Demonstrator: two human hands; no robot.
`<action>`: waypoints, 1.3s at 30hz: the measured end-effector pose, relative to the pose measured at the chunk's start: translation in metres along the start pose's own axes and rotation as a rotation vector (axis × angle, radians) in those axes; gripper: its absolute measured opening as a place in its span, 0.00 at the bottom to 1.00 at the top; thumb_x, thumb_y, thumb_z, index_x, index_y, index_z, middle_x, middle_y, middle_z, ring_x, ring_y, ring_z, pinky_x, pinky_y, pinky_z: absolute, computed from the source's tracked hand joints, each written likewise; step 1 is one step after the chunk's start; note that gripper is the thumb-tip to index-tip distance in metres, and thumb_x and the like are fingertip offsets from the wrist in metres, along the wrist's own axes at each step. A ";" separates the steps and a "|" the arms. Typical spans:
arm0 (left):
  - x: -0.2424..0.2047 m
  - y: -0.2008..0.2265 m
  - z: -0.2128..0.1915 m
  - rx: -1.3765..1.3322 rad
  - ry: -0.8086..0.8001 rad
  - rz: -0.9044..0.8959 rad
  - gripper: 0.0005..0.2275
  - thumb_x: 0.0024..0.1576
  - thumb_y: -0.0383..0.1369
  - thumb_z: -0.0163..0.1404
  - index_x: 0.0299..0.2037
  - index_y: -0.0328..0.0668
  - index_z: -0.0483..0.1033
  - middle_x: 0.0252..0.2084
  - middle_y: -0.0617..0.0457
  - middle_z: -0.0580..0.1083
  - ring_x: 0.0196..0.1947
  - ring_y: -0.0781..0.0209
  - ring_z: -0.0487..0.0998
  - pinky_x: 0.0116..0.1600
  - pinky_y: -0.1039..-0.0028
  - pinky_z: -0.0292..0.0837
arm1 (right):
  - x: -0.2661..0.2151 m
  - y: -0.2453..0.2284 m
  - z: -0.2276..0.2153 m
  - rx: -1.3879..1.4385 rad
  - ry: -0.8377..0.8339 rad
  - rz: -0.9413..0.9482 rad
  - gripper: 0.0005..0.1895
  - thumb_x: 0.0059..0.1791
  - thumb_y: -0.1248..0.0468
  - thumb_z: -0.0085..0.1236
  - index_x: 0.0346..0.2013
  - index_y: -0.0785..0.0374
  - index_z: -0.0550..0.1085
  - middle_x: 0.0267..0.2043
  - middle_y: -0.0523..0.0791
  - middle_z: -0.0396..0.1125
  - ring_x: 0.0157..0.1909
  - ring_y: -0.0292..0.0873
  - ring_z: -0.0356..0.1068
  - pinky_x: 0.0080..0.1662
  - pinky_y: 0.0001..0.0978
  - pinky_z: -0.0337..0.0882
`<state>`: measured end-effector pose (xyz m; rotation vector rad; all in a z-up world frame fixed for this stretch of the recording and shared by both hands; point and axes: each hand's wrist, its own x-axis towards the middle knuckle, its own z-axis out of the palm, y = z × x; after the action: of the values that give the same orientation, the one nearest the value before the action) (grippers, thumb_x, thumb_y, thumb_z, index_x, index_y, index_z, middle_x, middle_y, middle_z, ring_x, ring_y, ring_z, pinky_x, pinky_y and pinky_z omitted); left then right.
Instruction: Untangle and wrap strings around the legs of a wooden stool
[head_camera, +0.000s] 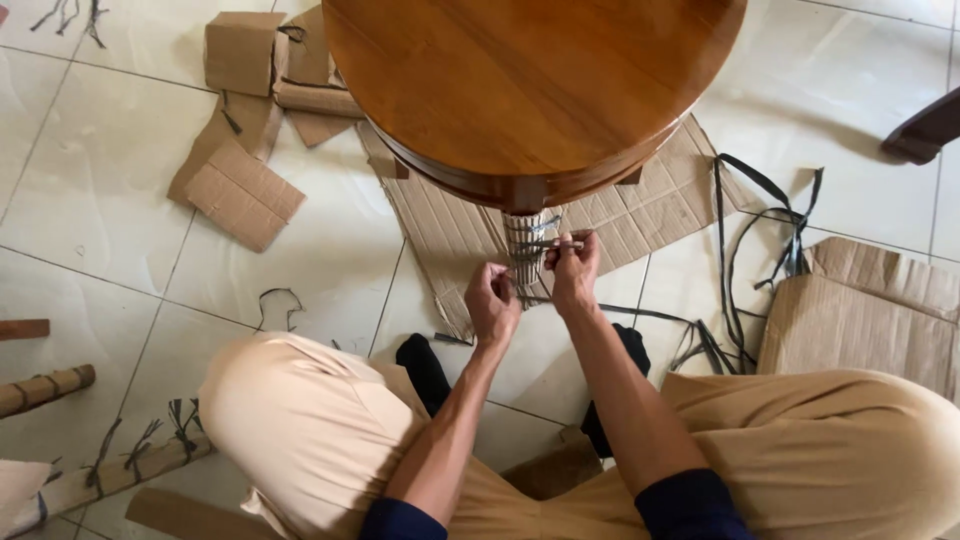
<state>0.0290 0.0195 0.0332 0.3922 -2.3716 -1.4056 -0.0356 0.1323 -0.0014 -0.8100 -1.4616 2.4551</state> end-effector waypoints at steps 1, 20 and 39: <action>0.000 -0.009 0.004 -0.006 0.010 0.001 0.05 0.52 0.22 0.52 0.34 0.44 0.76 0.29 0.43 0.75 0.33 0.42 0.80 0.40 0.63 0.76 | 0.009 0.005 -0.002 0.015 0.010 0.007 0.02 0.58 0.67 0.47 0.42 0.59 0.64 0.25 0.44 0.65 0.21 0.36 0.65 0.23 0.24 0.69; 0.003 -0.049 0.025 -0.082 0.004 -0.226 0.03 0.55 0.37 0.57 0.33 0.51 0.79 0.27 0.49 0.76 0.31 0.50 0.81 0.38 0.66 0.76 | 0.004 0.006 -0.023 -0.041 0.080 0.174 0.06 0.56 0.61 0.54 0.37 0.54 0.67 0.28 0.47 0.71 0.24 0.38 0.68 0.25 0.24 0.70; 0.006 -0.036 0.030 -0.308 -0.061 -0.596 0.07 0.52 0.41 0.61 0.34 0.52 0.83 0.30 0.57 0.78 0.35 0.67 0.77 0.46 0.72 0.72 | -0.027 -0.008 -0.014 -0.365 -0.026 0.007 0.09 0.52 0.59 0.61 0.34 0.62 0.75 0.28 0.47 0.72 0.28 0.37 0.68 0.28 0.22 0.68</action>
<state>0.0127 0.0240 -0.0113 1.0371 -2.1142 -2.0240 -0.0063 0.1359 0.0104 -0.8461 -1.9525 2.2401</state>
